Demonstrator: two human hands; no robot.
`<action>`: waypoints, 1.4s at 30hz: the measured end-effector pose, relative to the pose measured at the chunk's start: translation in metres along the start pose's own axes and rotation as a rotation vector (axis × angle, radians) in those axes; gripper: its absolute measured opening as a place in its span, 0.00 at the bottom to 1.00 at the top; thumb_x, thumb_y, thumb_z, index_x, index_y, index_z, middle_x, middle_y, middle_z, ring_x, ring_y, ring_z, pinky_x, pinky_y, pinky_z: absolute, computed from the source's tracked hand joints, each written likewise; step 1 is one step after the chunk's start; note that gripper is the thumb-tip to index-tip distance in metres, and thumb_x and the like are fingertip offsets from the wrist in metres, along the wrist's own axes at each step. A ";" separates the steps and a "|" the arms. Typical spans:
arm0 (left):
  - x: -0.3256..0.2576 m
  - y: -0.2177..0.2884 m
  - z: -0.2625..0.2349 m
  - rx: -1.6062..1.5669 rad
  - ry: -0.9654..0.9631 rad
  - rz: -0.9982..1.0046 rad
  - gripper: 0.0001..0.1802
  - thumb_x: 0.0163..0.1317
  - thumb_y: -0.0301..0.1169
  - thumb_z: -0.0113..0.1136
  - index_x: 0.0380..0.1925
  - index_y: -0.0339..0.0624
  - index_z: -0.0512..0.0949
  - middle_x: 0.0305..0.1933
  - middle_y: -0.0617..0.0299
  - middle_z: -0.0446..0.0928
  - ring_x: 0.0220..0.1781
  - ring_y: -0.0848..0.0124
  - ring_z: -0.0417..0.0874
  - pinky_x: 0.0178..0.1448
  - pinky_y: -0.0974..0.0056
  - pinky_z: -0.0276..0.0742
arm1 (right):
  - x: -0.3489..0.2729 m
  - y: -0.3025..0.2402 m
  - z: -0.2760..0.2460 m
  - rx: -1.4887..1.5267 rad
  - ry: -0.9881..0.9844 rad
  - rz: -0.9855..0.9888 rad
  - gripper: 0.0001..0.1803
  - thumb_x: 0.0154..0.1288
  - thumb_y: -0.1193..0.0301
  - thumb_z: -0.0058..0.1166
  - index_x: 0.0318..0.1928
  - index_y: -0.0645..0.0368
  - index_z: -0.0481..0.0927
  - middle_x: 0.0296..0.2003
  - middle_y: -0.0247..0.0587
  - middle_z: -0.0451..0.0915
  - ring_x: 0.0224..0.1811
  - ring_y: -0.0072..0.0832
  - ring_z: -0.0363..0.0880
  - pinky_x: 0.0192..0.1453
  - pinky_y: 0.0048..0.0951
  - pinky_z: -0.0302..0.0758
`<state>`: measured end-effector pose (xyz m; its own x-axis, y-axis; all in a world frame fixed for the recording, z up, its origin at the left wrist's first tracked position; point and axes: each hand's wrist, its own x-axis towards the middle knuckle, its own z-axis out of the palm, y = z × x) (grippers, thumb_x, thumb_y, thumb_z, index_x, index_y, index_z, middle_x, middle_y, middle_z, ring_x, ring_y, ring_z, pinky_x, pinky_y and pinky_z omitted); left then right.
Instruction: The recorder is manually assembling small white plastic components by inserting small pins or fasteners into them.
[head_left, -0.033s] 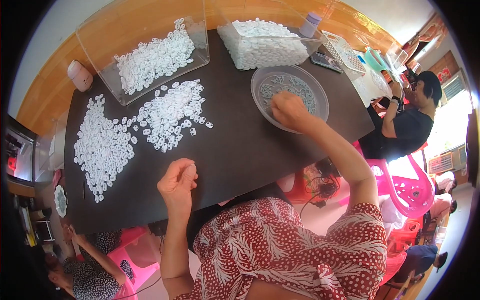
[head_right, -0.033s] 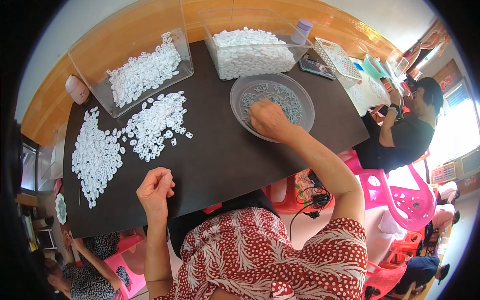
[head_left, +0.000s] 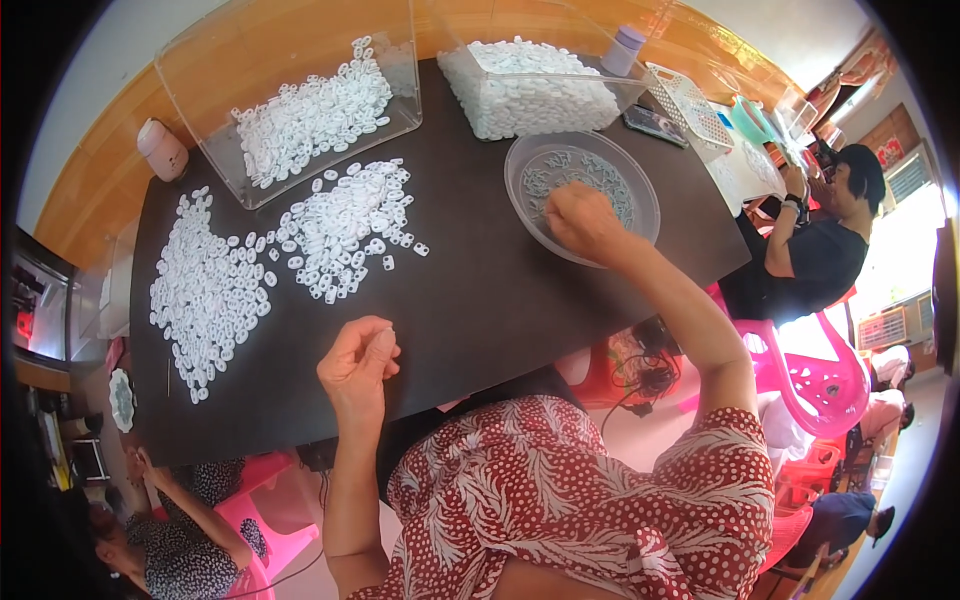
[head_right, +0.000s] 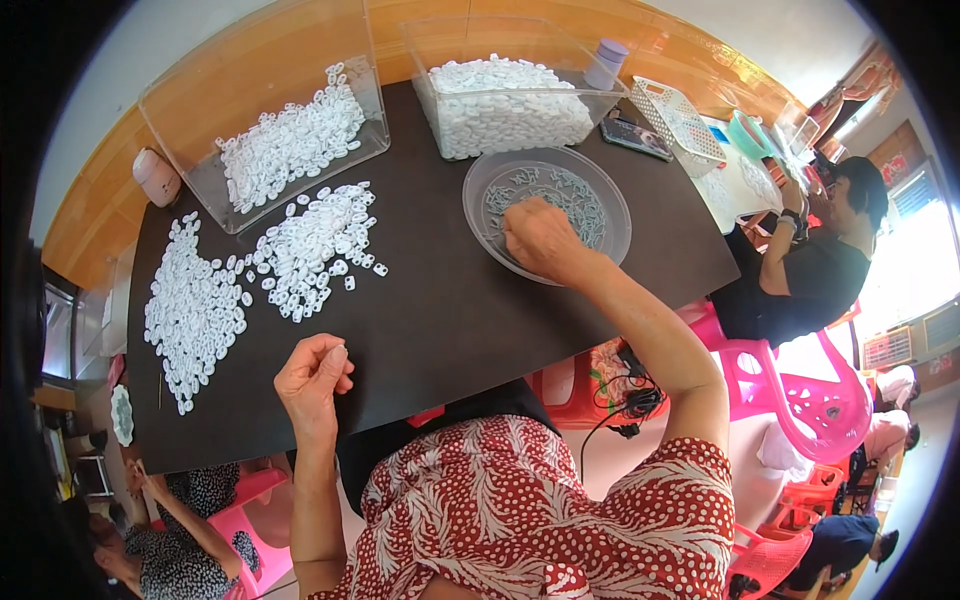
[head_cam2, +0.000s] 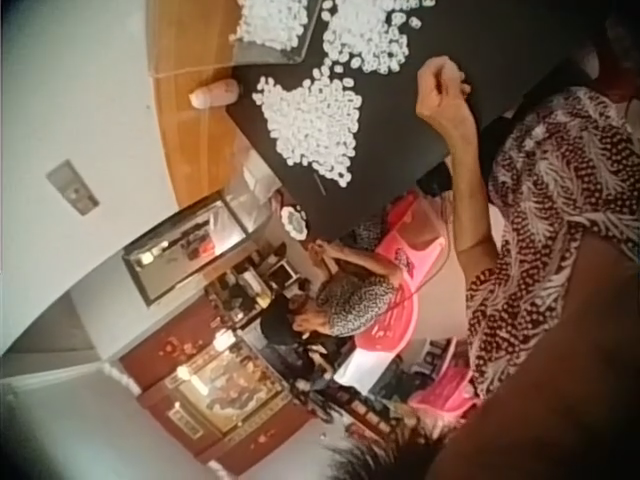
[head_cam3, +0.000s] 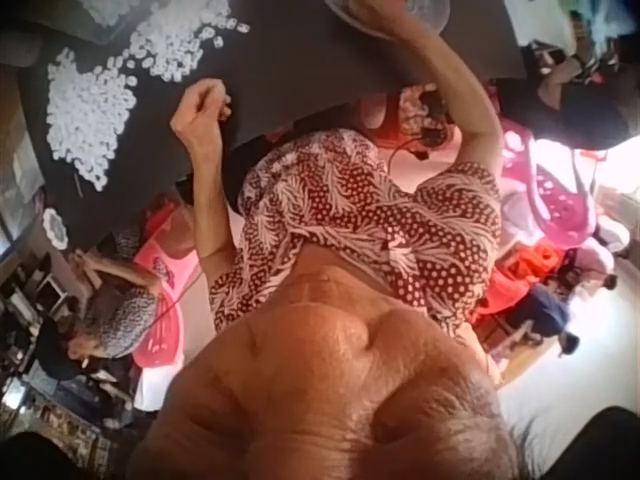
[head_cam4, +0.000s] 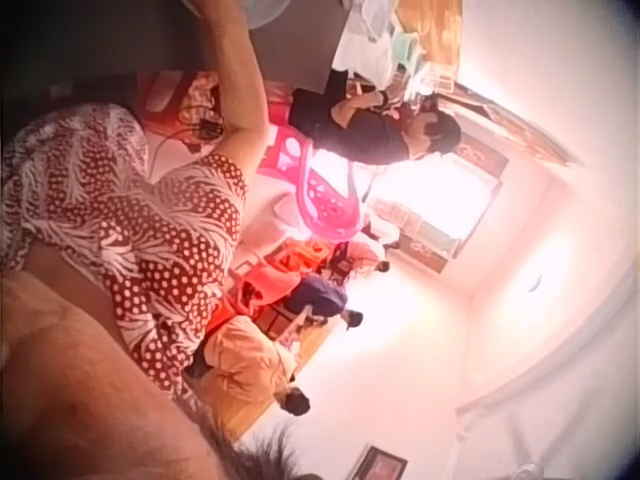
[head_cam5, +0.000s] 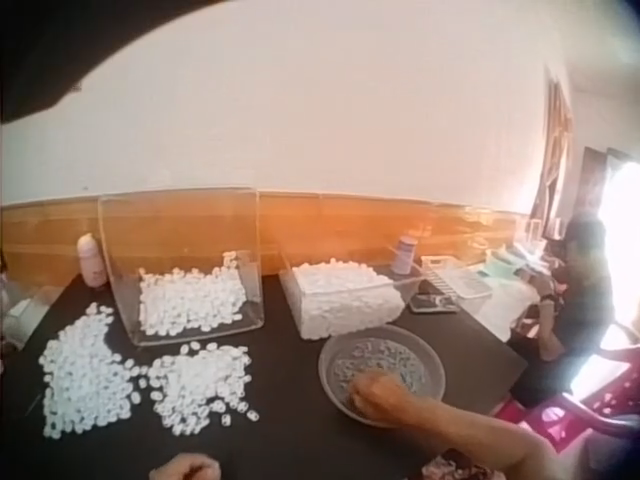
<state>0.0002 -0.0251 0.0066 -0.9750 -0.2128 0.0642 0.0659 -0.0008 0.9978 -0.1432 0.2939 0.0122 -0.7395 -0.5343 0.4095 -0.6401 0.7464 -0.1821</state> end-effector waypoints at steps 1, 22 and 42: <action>0.000 0.001 0.000 -0.175 -0.035 -0.126 0.05 0.59 0.26 0.61 0.34 0.35 0.78 0.26 0.62 0.77 0.22 0.78 0.74 0.25 0.74 0.69 | -0.001 0.002 -0.001 0.001 0.028 0.012 0.02 0.51 0.77 0.50 0.28 0.60 0.71 0.26 0.48 0.74 0.34 0.47 0.73 0.37 0.44 0.71; -0.003 0.001 0.011 -0.450 0.013 -0.199 0.08 0.56 0.21 0.61 0.36 0.30 0.77 0.29 0.57 0.78 0.24 0.74 0.76 0.29 0.72 0.72 | 0.019 -0.140 -0.002 0.884 -0.027 0.250 0.05 0.53 0.80 0.58 0.32 0.61 0.79 0.28 0.31 0.73 0.29 0.17 0.69 0.32 0.20 0.67; -0.022 0.004 0.004 -0.436 0.001 -0.127 0.07 0.62 0.27 0.58 0.37 0.34 0.76 0.31 0.63 0.77 0.27 0.80 0.74 0.32 0.77 0.70 | 0.021 -0.187 0.029 1.130 -0.125 0.284 0.07 0.55 0.77 0.60 0.35 0.63 0.77 0.26 0.30 0.75 0.27 0.13 0.69 0.31 0.19 0.69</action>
<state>0.0207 -0.0163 0.0092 -0.9810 -0.1851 -0.0589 0.0287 -0.4381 0.8985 -0.0445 0.1314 0.0286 -0.8608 -0.4871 0.1475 -0.2234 0.1013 -0.9695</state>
